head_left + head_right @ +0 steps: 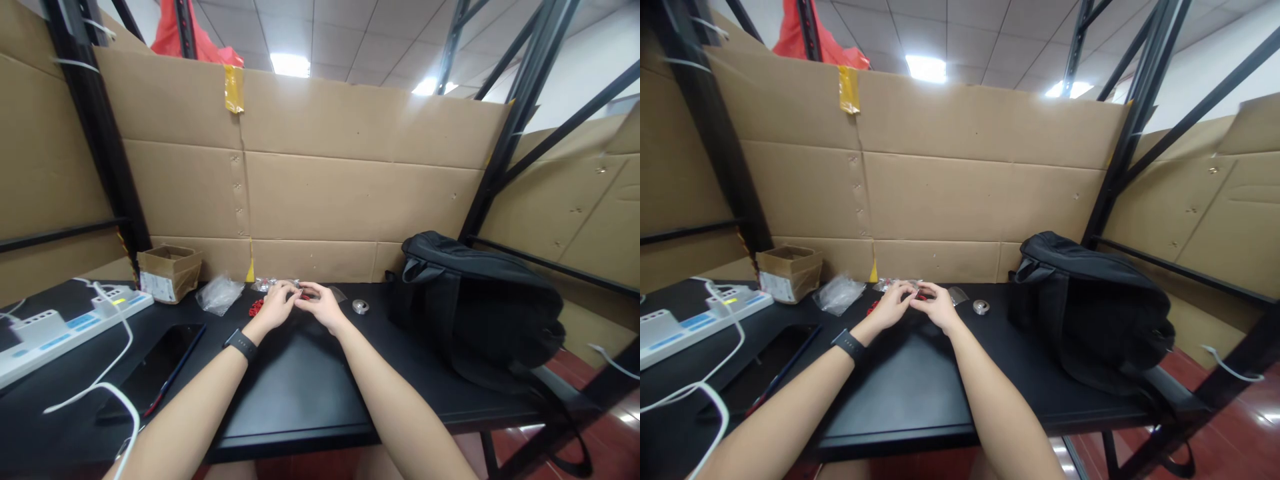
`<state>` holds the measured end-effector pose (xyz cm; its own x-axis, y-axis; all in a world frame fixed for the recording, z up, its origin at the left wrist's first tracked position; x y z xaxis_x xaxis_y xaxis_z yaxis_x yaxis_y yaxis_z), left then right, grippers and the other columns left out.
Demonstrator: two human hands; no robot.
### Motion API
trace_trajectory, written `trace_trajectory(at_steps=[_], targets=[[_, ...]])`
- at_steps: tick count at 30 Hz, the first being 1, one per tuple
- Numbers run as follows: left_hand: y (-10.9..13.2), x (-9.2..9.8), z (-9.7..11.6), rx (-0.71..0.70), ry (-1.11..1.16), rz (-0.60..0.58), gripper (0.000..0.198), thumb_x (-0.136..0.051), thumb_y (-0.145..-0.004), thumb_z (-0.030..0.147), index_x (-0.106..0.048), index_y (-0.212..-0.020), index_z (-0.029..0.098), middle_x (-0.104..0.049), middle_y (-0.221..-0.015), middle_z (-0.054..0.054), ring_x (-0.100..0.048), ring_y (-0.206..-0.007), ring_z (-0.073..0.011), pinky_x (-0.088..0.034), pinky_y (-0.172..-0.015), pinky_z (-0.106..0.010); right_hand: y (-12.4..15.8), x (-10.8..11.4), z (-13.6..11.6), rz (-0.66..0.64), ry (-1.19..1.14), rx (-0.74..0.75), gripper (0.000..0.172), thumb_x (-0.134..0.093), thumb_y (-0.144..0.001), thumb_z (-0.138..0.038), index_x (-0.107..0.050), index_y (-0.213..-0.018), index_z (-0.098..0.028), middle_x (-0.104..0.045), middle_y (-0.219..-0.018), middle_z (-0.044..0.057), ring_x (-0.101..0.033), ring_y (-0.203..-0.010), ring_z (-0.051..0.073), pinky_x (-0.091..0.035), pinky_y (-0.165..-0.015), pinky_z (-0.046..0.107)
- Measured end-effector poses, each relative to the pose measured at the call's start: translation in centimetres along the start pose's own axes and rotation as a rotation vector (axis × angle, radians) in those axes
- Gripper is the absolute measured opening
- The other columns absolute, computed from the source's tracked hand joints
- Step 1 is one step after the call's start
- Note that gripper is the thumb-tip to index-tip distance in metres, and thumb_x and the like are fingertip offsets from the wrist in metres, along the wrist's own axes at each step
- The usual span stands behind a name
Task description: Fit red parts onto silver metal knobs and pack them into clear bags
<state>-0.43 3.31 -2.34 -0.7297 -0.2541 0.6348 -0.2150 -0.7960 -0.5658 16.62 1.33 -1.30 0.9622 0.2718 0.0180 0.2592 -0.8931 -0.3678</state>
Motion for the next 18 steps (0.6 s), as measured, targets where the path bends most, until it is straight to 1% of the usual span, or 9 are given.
trace_trajectory(at_steps=[3,5,7,9,12,13,15,16,18], targets=[[0.0,0.1,0.3,0.034,-0.078,-0.02,0.021,-0.048,-0.096,0.034,-0.067,-0.101,0.024,-0.059,-0.122,-0.007,-0.052,-0.118,-0.0254,-0.041,-0.099,-0.044,-0.1,0.1,0.0,0.041,0.072,-0.014,0.056,-0.081,-0.067,-0.037,-0.065,-0.118,-0.021,-0.071,-0.102,0.007,-0.069,-0.075,0.017,-0.058,-0.07,0.032],[-0.1,0.8,0.4,0.079,-0.169,-0.009,0.025,-0.046,-0.097,0.038,-0.066,-0.102,0.025,-0.057,-0.124,-0.008,-0.05,-0.117,-0.0272,-0.041,-0.096,-0.045,-0.2,0.3,-0.2,0.062,0.183,0.021,0.05,-0.078,-0.069,-0.033,-0.066,-0.116,-0.02,-0.071,-0.098,0.005,-0.068,-0.073,0.016,-0.056,-0.07,0.03],[-0.1,2.0,-0.1,0.126,-0.295,0.027,0.028,-0.043,-0.098,0.039,-0.067,-0.103,0.024,-0.056,-0.126,-0.009,-0.049,-0.115,-0.0287,-0.041,-0.093,-0.045,-0.2,0.7,-0.5,0.083,0.351,0.071,0.045,-0.073,-0.07,-0.028,-0.067,-0.114,-0.02,-0.07,-0.097,0.004,-0.067,-0.071,0.015,-0.055,-0.07,0.028],[-0.2,3.5,-1.3,0.173,-0.424,0.052,0.028,-0.044,-0.097,0.037,-0.068,-0.101,0.023,-0.056,-0.125,-0.01,-0.048,-0.114,-0.03,-0.041,-0.091,-0.045,-0.4,1.4,-0.8,0.124,0.554,0.133,0.043,-0.071,-0.07,-0.025,-0.069,-0.113,-0.02,-0.068,-0.101,0.005,-0.067,-0.073,0.015,-0.055,-0.074,0.028],[-0.1,5.7,-3.6,0.269,-0.537,0.01,0.026,-0.051,-0.093,0.039,-0.071,-0.095,0.024,-0.058,-0.123,-0.011,-0.046,-0.116,-0.0326,-0.039,-0.091,-0.046,-0.6,3.1,-1.5,0.235,0.834,0.174,0.045,-0.07,-0.071,-0.025,-0.069,-0.116,-0.018,-0.066,-0.111,0.009,-0.067,-0.092,0.019,-0.052,-0.09,0.031],[-0.1,6.2,-4.2,0.292,-0.547,-0.021,0.025,-0.052,-0.092,0.04,-0.072,-0.094,0.024,-0.059,-0.122,-0.011,-0.046,-0.115,-0.0331,-0.039,-0.091,-0.046,-0.6,3.9,-1.7,0.282,0.905,0.148,0.047,-0.07,-0.072,-0.026,-0.068,-0.118,-0.017,-0.067,-0.113,0.011,-0.066,-0.099,0.021,-0.049,-0.095,0.032],[0.0,6.9,-5.2,0.314,-0.557,-0.078,0.026,-0.052,-0.091,0.041,-0.073,-0.092,0.026,-0.06,-0.119,-0.01,-0.047,-0.114,-0.0337,-0.039,-0.091,-0.048,-0.5,5.7,-2.2,0.397,1.003,0.019,0.051,-0.07,-0.074,-0.026,-0.065,-0.123,-0.015,-0.068,-0.116,0.014,-0.064,-0.107,0.025,-0.047,-0.097,0.033],[0.1,7.1,-5.4,0.317,-0.562,-0.1,0.026,-0.051,-0.091,0.041,-0.073,-0.091,0.027,-0.061,-0.118,-0.01,-0.048,-0.114,-0.0339,-0.039,-0.091,-0.049,-0.3,6.7,-2.4,0.463,1.036,-0.082,0.051,-0.069,-0.074,-0.025,-0.064,-0.124,-0.015,-0.069,-0.116,0.015,-0.065,-0.108,0.026,-0.048,-0.095,0.033],[0.2,7.2,-5.5,0.314,-0.576,-0.129,0.025,-0.051,-0.089,0.039,-0.074,-0.089,0.028,-0.062,-0.116,-0.009,-0.048,-0.113,-0.0344,-0.039,-0.09,-0.05,0.1,8.7,-2.8,0.556,1.097,-0.303,0.042,-0.068,-0.076,-0.025,-0.068,-0.117,-0.015,-0.07,-0.113,0.018,-0.067,-0.105,0.029,-0.05,-0.089,0.035]])
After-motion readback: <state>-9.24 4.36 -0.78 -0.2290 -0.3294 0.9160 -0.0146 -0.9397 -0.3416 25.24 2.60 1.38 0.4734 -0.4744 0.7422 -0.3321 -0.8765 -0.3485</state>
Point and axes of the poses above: each hand's wrist, its own y-axis away from the middle knuckle, its own x-axis out of the back of the hand, z = x × y, the point moved 1 cm from there along -y, towards the middle knuckle
